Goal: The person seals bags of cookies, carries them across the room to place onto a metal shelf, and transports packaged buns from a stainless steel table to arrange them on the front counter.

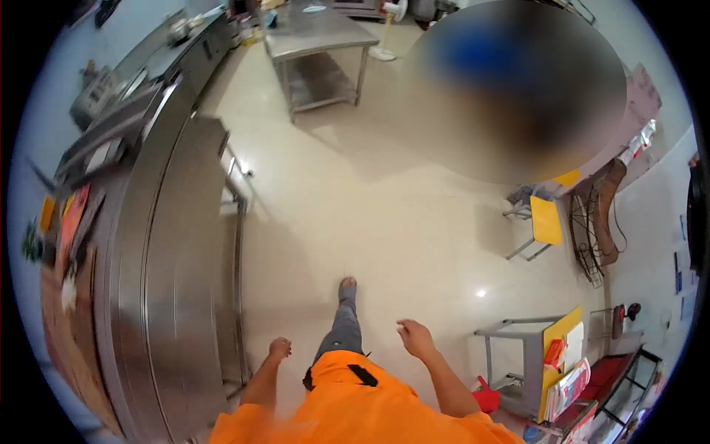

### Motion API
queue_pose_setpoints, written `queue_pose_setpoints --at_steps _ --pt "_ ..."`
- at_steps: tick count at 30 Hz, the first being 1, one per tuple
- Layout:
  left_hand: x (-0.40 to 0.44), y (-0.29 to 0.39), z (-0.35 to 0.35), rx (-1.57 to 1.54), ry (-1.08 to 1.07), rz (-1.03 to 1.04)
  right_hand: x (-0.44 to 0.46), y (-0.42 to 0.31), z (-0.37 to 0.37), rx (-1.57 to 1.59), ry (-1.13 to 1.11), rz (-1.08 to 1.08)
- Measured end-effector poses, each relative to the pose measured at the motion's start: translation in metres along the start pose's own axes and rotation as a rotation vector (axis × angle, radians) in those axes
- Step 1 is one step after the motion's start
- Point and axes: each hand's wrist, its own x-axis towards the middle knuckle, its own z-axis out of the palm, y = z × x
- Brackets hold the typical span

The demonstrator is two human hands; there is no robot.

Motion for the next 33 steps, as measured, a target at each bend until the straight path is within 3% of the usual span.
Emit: queue_pose_setpoints --at_steps 2,4,6,7,8,9,11,12,13,14,16,20,22,26,28,30,33 --pt "0.082 0.054 0.012 0.173 0.068 0.096 0.032 0.038 -0.029 -0.119 -0.021 0.137" --pt "0.128 0.159 0.014 0.394 -0.236 0.051 0.046 0.065 -0.066 -0.207 -0.049 0.265" --pt "0.183 0.233 0.028 0.256 -0.217 0.639 0.083 0.082 -0.101 -0.182 -0.026 0.285" --pt "0.191 0.288 0.034 0.187 -0.177 0.53 0.103 0.089 -0.116 -0.081 0.031 0.371" --pt "0.158 0.39 0.027 0.11 -0.132 0.425 0.127 0.096 -0.126 0.02 0.089 0.464" --pt "0.17 0.444 0.035 0.056 -0.149 0.447 0.151 0.11 -0.127 0.044 0.1 0.478" --pt "0.21 0.541 0.048 0.008 -0.184 0.455 0.208 0.148 -0.136 0.074 0.332 0.393" --pt "0.23 0.588 0.052 0.224 -0.165 0.596 0.239 0.163 -0.142 0.081 0.324 0.412" --pt "0.251 0.617 0.061 0.441 -0.147 0.733 0.275 0.172 -0.149 0.185 0.402 0.483" --pt "0.267 0.639 0.068 0.447 -0.156 0.717 0.308 0.183 -0.157 0.283 0.478 0.548" --pt "0.33 0.698 0.073 0.77 -0.203 0.734 0.381 0.218 -0.172 0.324 0.474 0.522" --pt "0.404 0.76 0.08 0.605 -0.125 0.499 0.546 0.279 -0.25 0.271 0.403 0.452" --pt "0.415 0.817 0.08 0.776 -0.077 0.463 0.645 0.267 -0.32 0.348 0.434 0.388" --pt "0.451 0.966 0.08 0.344 -0.125 0.277 0.878 0.255 -0.46 0.402 0.466 0.271" --pt "0.489 1.007 0.087 0.303 0.142 0.389 0.981 0.267 -0.504 0.345 0.435 0.234" --pt "0.536 1.059 0.096 0.221 0.185 0.375 1.089 0.262 -0.543 0.284 0.522 0.106" --pt "0.618 1.166 0.085 0.088 0.285 0.473 1.221 0.26 -0.571 0.17 0.503 0.152"
